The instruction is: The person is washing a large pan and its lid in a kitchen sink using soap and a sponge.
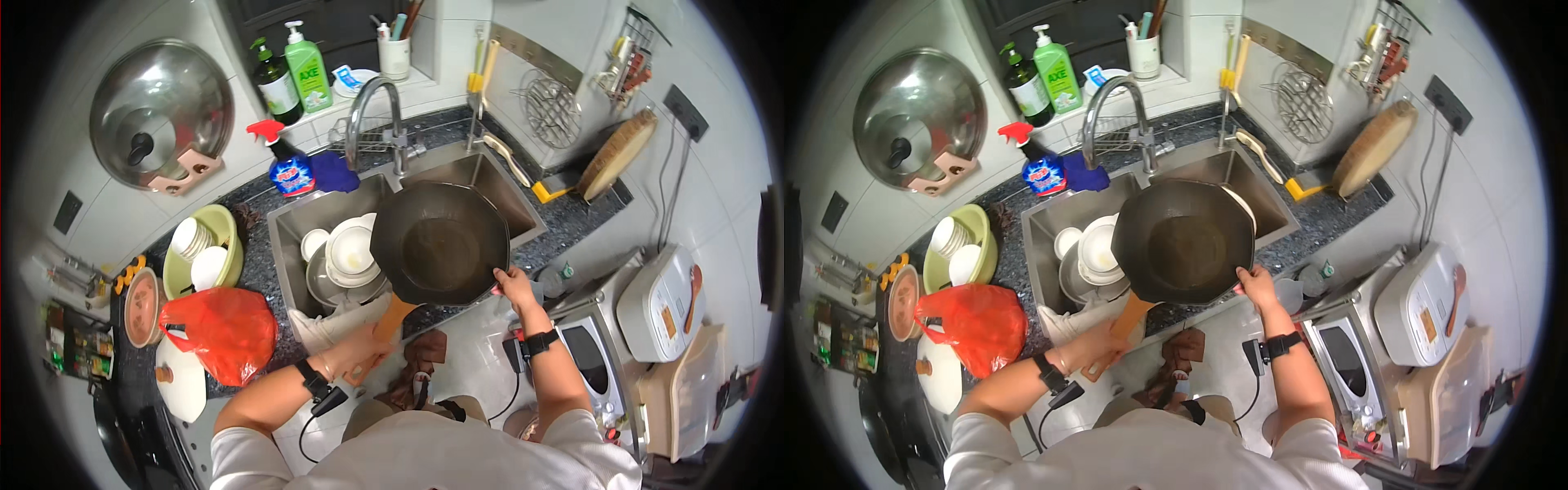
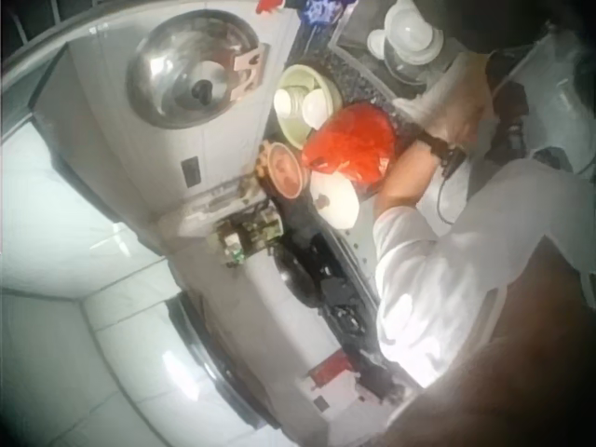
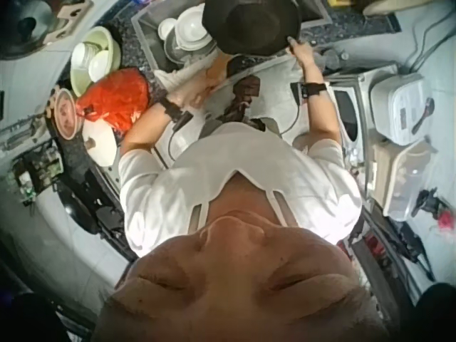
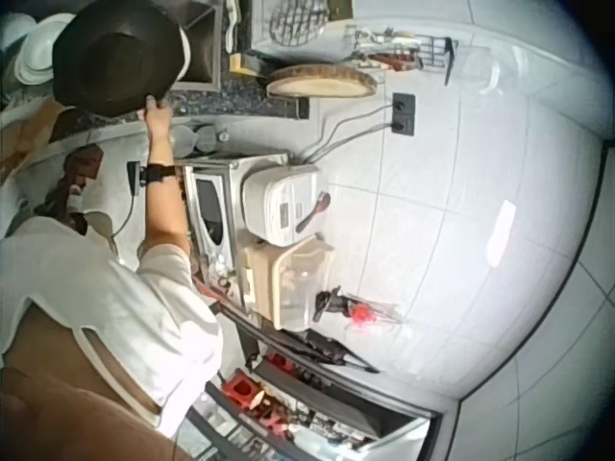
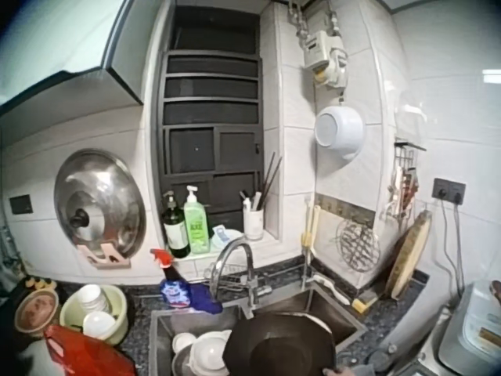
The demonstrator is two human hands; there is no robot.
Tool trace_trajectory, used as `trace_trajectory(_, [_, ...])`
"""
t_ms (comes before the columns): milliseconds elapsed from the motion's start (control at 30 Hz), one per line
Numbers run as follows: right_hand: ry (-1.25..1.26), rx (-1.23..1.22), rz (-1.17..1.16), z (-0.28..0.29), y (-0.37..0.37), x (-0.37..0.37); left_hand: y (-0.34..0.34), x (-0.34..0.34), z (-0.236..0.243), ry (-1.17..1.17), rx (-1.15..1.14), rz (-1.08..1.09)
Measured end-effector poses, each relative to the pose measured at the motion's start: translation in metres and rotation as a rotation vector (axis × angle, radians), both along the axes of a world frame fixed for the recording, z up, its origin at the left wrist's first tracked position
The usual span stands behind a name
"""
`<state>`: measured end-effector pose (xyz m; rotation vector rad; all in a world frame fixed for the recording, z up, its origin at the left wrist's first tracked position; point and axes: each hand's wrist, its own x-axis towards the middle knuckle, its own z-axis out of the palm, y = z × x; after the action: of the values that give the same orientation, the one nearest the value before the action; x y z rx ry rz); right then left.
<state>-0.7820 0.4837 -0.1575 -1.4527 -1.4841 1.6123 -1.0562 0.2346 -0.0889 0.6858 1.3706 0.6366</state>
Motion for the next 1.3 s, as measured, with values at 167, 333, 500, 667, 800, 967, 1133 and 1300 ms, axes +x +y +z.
trace_trajectory(167, [0.094, -0.171, 0.154, 0.006, -0.013, -0.054, -0.030, -0.028, 0.028, 0.021, -0.060, 0.195])
trace_trajectory(333, [0.164, -0.242, 0.398, 0.013, -0.031, -0.117, -0.057, -0.075, 0.055, 0.162, -0.060, 0.294])
trace_trajectory(500, [0.060, -0.193, 0.458, 0.014, -0.035, -0.150, -0.087, -0.128, 0.050, 0.539, 0.072, 0.280])
trace_trajectory(667, [0.122, -0.114, 0.506, 0.020, -0.025, -0.163, -0.099, -0.147, 0.064, 1.191, 0.165, 0.098])
trace_trajectory(800, [0.104, -0.090, 0.492, 0.036, -0.005, -0.165, -0.096, -0.153, 0.068, 1.427, 0.108, 0.061])
trace_trajectory(967, [-0.278, 0.363, 0.590, 0.081, 0.053, -0.116, -0.094, -0.161, 0.055, 1.459, 0.168, 0.047])
trace_trajectory(1133, [-0.698, 0.605, 0.709, 0.266, 0.104, -0.042, -0.099, -0.165, 0.045, 0.681, 0.107, 0.345])
trace_trajectory(1300, [-0.963, 0.966, 0.831, 0.471, 0.076, -0.054, -0.072, -0.161, 0.017, 0.198, -0.067, 0.395])
